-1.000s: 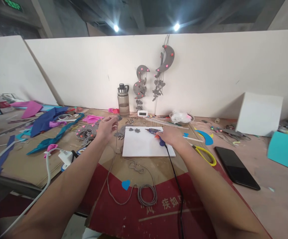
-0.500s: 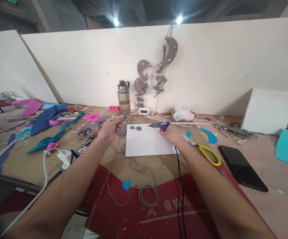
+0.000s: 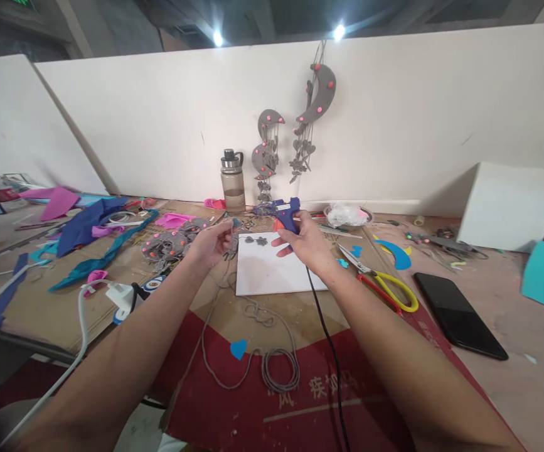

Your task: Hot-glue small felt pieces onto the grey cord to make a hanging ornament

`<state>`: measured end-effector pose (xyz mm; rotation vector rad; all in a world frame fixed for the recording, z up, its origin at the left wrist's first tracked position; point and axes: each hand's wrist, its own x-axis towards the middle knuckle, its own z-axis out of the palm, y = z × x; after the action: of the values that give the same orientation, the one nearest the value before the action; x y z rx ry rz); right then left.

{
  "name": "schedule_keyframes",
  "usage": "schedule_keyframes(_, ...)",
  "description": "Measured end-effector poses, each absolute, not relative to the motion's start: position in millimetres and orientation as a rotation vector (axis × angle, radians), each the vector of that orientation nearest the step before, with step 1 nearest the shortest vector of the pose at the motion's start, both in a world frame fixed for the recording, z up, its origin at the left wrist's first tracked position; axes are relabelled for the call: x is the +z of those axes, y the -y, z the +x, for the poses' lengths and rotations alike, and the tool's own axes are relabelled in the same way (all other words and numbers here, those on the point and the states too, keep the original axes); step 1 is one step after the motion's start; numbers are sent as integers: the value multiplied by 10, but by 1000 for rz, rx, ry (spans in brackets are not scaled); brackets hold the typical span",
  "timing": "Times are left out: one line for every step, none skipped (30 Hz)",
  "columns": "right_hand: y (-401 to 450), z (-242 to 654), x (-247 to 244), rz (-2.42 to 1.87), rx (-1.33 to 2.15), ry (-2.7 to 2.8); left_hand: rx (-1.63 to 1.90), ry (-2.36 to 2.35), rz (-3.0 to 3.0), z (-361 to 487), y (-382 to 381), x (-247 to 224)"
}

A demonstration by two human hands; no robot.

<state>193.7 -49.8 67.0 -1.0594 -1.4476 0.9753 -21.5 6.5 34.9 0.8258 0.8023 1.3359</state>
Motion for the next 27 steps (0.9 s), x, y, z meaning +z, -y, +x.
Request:
schedule_keyframes(540,1898,691,-1038,962,1483,1338,-807,816,-215,-67,349)
schedule_keyframes(573,1870,701,-1029,931,1527,1338,-811,810,-214,-68,350)
schedule_keyframes(596,1850,700,-1030,881,1572,1337,-816,806,-213,-68,350)
schedule_keyframes(613,1836,691,-1038,817,1614,1337,-821,802,-212,-67,352)
schedule_keyframes(625,1826,677,-1054,745,1653,1338,-827,801,-211,-65,354)
schedule_keyframes(635,1819,661,-1077,668,1689,1338,-832,801,-210,-62,357)
schedule_keyframes(645,1812,647,-1102,593,1722,1338,-835,801,-209,-59,361)
schedule_keyframes(656,1804,638,-1127,527,1753,1338,-837,800,-208,-56,364)
schedule_keyframes(669,1796,633,-1150,472,1779,1338,-838,800,-207,-53,367)
schedule_keyframes(683,1788,633,-1172,429,1802,1339,-839,802,-207,-51,368)
schedule_keyframes(697,1779,637,-1188,395,1820,1341,-839,805,-206,-49,369)
schedule_keyframes(710,1771,643,-1199,370,1834,1344,-839,812,-205,-49,367)
schedule_keyframes(721,1763,649,-1207,351,1846,1347,-839,823,-205,-49,364)
schedule_keyframes(730,1757,654,-1213,333,1856,1349,-841,834,-204,-49,360)
schedule_keyframes(737,1752,658,-1217,320,1866,1349,-845,846,-203,-49,355)
schedule_keyframes(741,1747,659,-1220,310,1873,1349,-848,861,-202,-49,350)
schedule_keyframes(743,1743,659,-1223,302,1878,1348,-850,876,-201,-49,344)
schedule_keyframes(744,1740,656,-1227,292,1882,1348,-851,891,-199,-47,339)
schedule_keyframes(744,1737,653,-1231,278,1886,1347,-849,907,-197,-44,334)
schedule_keyframes(744,1734,648,-1237,261,1890,1348,-846,924,-194,-41,330)
schedule_keyframes(744,1730,644,-1245,240,1894,1350,-844,941,-191,-36,326)
schedule_keyframes(745,1727,640,-1254,216,1897,1353,-845,955,-187,-31,324)
schedule_keyframes(746,1724,637,-1267,193,1899,1355,-848,967,-183,-25,323)
schedule_keyframes(749,1721,634,-1282,172,1900,1357,-855,976,-178,-20,324)
schedule_keyframes(752,1718,633,-1296,153,1901,1359,-864,981,-175,-14,327)
schedule_keyframes(756,1715,633,-1308,139,1902,1359,-872,983,-171,-9,332)
schedule_keyframes(760,1713,633,-1314,132,1906,1359,-876,983,-169,-5,339)
